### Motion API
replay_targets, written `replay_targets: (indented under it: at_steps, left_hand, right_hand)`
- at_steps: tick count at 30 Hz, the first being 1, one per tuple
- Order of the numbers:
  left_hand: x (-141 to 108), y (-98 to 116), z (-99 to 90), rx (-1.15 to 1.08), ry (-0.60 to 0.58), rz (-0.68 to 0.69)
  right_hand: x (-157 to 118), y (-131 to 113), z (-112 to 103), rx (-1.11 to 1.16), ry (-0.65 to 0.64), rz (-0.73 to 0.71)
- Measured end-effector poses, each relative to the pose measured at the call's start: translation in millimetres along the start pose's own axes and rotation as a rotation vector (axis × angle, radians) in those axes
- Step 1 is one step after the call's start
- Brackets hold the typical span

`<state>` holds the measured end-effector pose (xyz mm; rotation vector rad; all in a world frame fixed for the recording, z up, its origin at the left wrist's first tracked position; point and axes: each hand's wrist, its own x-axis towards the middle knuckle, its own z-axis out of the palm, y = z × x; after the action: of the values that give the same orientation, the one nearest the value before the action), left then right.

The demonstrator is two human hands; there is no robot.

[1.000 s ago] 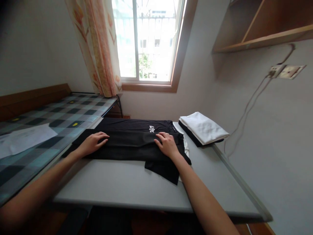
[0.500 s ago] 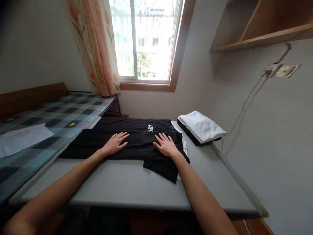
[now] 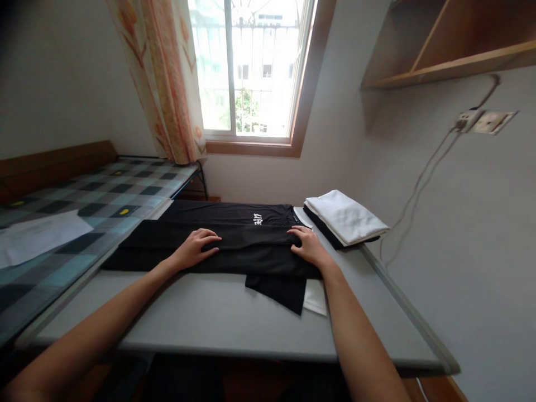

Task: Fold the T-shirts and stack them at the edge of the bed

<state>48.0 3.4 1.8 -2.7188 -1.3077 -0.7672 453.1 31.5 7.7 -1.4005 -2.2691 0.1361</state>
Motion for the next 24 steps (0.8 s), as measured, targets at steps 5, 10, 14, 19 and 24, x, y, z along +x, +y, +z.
replay_targets:
  at_steps: [5,10,14,19,24]
  left_hand:
    - [5.0,19.0,3.3,0.091,-0.012,0.107]
    - [6.1,20.3,7.6,0.146,0.024,0.121]
    - [4.7,18.5,8.1,0.113,0.063,0.099]
    - [4.0,18.5,6.9,0.045,0.069,0.154]
    - [4.6,20.6,4.4,-0.01,0.181,0.057]
  right_hand:
    - [0.8,-4.1,-2.5,-0.078,0.004,0.067]
    - [2.3,-11.0,-6.7,-0.153,0.039,0.094]
    - [1.7,-12.6,-8.7,-0.131,0.017,0.079]
    - [1.2,-12.0,-9.1,-0.06,-0.041,0.07]
    - [2.0,-12.5,-10.1,-0.012,0.026,0.092]
